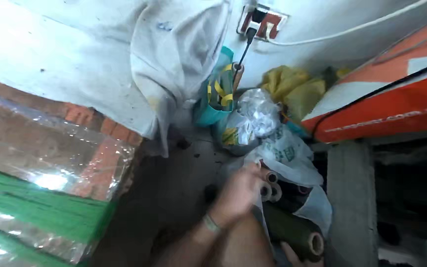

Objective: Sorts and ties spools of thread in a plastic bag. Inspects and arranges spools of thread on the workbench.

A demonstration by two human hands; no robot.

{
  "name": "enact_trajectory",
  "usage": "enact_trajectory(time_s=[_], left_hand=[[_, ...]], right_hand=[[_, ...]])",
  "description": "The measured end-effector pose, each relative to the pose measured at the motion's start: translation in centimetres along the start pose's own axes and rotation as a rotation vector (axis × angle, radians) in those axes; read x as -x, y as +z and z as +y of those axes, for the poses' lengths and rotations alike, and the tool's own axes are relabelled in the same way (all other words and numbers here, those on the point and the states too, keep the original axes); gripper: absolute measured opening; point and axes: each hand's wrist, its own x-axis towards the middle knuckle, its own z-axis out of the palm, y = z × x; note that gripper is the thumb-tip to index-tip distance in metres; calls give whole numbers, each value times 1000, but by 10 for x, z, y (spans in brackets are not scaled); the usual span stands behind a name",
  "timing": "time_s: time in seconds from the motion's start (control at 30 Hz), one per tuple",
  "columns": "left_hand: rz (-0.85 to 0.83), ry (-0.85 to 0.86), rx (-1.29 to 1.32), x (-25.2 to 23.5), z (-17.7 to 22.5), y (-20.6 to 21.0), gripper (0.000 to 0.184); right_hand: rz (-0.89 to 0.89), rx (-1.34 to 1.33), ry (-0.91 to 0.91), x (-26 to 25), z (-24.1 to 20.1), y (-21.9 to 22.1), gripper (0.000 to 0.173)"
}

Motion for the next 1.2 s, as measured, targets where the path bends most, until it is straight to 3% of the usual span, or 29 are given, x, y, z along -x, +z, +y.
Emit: enact_trajectory(time_s=[0.03, 0.1, 0.17, 0.27, 0.33, 0.43, 0.6, 0.67, 0.87, 1.07, 1.2], left_hand=[[95, -142, -70, -11, -25, -21, 25], [93, -456, -228, -28, -86, -44, 36], [-27, -666, -293, -26, -153, -30, 47], [-144, -806, -121, -10, -202, 18, 74], [-88, -832, 120, -6, -219, 43, 70], [-56, -858, 371, -6, -229, 48, 43], [3, -961, 631, -11, -216, 9, 27], [76, -976, 734, -13, -209, -10, 33], [296, -773, 876, -20, -138, -46, 33], [231, -494, 989, -28, -42, -54, 36], [-100, -378, 879, -30, 10, -19, 39]], right_hand=[[13, -21, 14, -2, 0, -1, 94], [44, -22, 37, -3, -1, 0, 91], [68, -23, 71, -4, -1, 2, 89], [85, -25, 85, -3, 5, 2, 91], [65, -37, 103, -1, 10, 0, 98], [84, -60, 135, 3, 12, 2, 103], [80, -137, 13, 1, 11, 9, 104], [51, -128, -61, -3, 13, 10, 105], [34, -148, -125, -3, 19, 14, 96], [-79, -231, -126, -3, 16, 15, 101], [-87, -219, -210, -5, 20, 16, 97]])
